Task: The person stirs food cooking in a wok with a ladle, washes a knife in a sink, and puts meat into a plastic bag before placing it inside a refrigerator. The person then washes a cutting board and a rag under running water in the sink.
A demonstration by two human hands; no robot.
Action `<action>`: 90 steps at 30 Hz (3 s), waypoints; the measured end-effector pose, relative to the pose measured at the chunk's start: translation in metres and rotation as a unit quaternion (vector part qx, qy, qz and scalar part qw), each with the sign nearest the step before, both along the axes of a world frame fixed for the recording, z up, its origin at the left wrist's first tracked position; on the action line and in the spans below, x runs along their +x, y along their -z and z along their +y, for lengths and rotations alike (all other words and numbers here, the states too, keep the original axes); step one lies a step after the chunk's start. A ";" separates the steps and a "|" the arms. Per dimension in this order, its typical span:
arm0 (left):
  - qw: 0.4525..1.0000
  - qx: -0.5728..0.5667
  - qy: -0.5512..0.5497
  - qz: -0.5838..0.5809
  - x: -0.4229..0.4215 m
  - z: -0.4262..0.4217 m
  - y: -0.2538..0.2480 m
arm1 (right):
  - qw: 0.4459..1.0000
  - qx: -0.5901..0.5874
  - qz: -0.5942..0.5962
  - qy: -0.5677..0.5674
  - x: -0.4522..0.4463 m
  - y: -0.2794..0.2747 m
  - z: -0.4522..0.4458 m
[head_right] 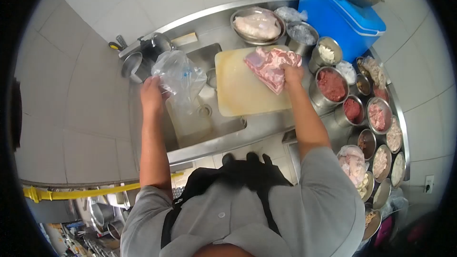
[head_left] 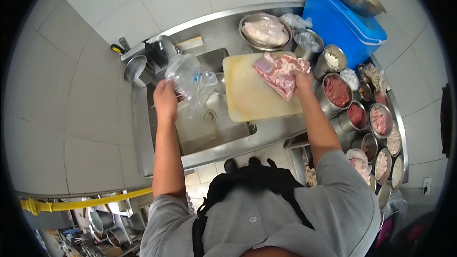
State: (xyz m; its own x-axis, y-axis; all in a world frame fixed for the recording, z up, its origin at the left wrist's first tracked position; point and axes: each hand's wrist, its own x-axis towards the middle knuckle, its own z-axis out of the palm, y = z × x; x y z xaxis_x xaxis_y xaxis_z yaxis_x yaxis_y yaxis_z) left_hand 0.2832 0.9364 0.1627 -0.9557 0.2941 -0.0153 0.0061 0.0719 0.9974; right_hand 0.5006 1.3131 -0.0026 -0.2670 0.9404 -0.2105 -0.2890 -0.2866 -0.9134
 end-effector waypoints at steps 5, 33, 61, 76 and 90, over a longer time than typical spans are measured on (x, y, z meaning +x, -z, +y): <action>0.995 0.037 0.087 -0.014 -0.017 0.058 0.010 | 0.995 0.067 0.043 -0.064 0.050 -0.116 -0.012; 0.953 0.230 0.177 -0.091 0.029 0.124 -0.095 | 0.601 0.485 -0.330 -0.544 -0.131 -0.157 -0.122; 0.863 -0.105 0.380 0.317 0.008 0.200 -0.136 | 0.703 0.599 -0.336 -0.184 -0.002 -0.277 -0.093; 0.807 0.056 0.563 -0.171 0.064 0.102 0.036 | 0.661 0.477 -0.202 -0.543 -0.034 -0.206 -0.129; 0.775 0.019 0.577 -0.258 0.065 0.096 0.026 | 0.632 0.480 -0.208 -0.572 0.016 -0.193 -0.131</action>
State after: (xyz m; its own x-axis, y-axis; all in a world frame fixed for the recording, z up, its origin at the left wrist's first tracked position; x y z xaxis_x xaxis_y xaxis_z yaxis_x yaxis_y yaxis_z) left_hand 0.3483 1.0322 0.1365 0.0739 0.9575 -0.2789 -0.3556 0.2866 0.8896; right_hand 0.5162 1.1818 0.1905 -0.9970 -0.0700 0.0341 -0.0716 0.6525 -0.7544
